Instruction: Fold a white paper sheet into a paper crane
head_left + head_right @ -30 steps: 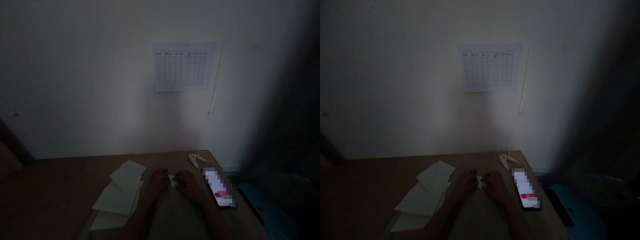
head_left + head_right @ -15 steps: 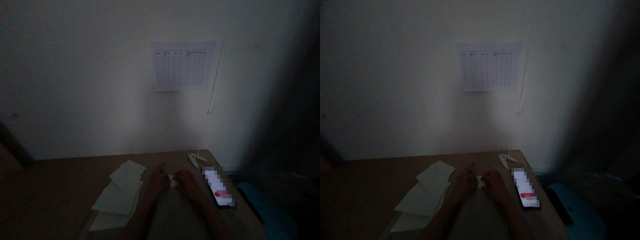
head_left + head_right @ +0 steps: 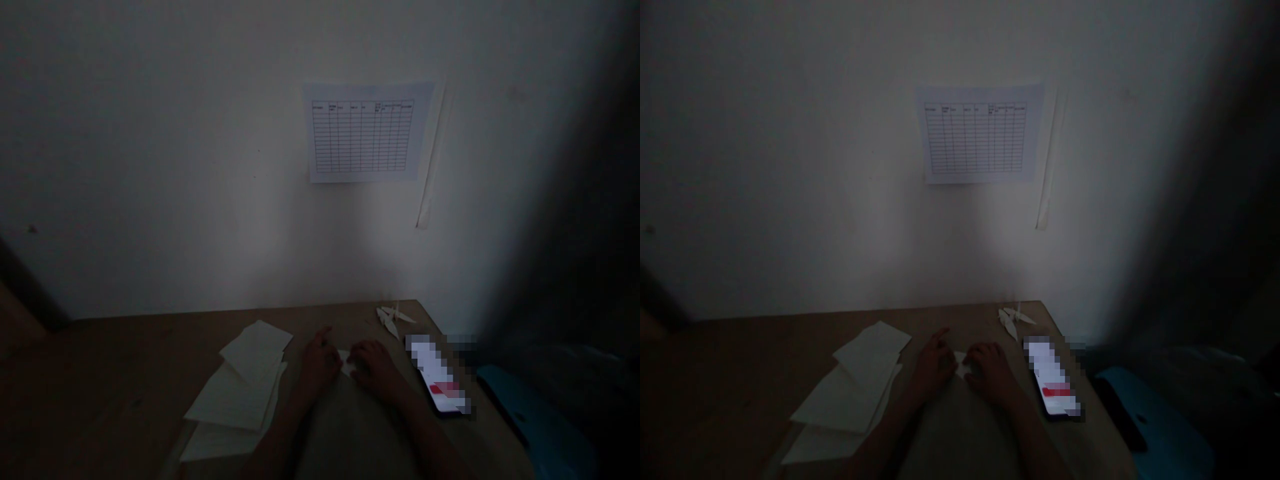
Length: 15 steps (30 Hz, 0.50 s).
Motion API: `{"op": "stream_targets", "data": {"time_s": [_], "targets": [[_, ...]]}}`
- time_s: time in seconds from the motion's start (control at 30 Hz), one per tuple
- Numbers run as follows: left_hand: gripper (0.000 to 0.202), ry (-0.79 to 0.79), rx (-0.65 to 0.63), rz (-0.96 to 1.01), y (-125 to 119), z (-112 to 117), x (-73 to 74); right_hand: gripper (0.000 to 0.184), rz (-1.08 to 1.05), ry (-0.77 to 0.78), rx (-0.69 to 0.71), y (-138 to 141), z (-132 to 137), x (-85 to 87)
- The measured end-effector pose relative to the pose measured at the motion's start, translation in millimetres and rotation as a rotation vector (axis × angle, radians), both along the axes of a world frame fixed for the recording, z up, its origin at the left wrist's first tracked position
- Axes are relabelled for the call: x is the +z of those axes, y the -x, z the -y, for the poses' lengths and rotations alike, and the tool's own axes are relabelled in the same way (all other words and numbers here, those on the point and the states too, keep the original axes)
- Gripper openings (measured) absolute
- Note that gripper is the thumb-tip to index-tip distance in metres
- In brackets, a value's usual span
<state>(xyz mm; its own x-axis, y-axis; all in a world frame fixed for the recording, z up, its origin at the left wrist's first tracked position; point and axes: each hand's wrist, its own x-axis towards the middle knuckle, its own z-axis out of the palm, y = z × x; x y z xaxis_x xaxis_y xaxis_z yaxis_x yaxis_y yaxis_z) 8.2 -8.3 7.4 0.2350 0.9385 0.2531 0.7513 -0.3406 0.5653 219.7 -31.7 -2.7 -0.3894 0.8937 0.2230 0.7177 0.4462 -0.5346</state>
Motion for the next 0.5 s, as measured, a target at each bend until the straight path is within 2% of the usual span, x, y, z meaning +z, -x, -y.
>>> {"op": "stream_targets", "data": {"time_s": [0.23,0.5], "targets": [[0.01,-0.004,0.024,-0.039,-3.2,4.9,5.0,0.032,0.025,-0.004,0.0,-0.5,1.7,2.3],[0.011,-0.035,0.044,-0.054,-4.8,3.0,-0.4,0.032,0.023,0.001,-0.01,0.4,1.6,2.7]]}}
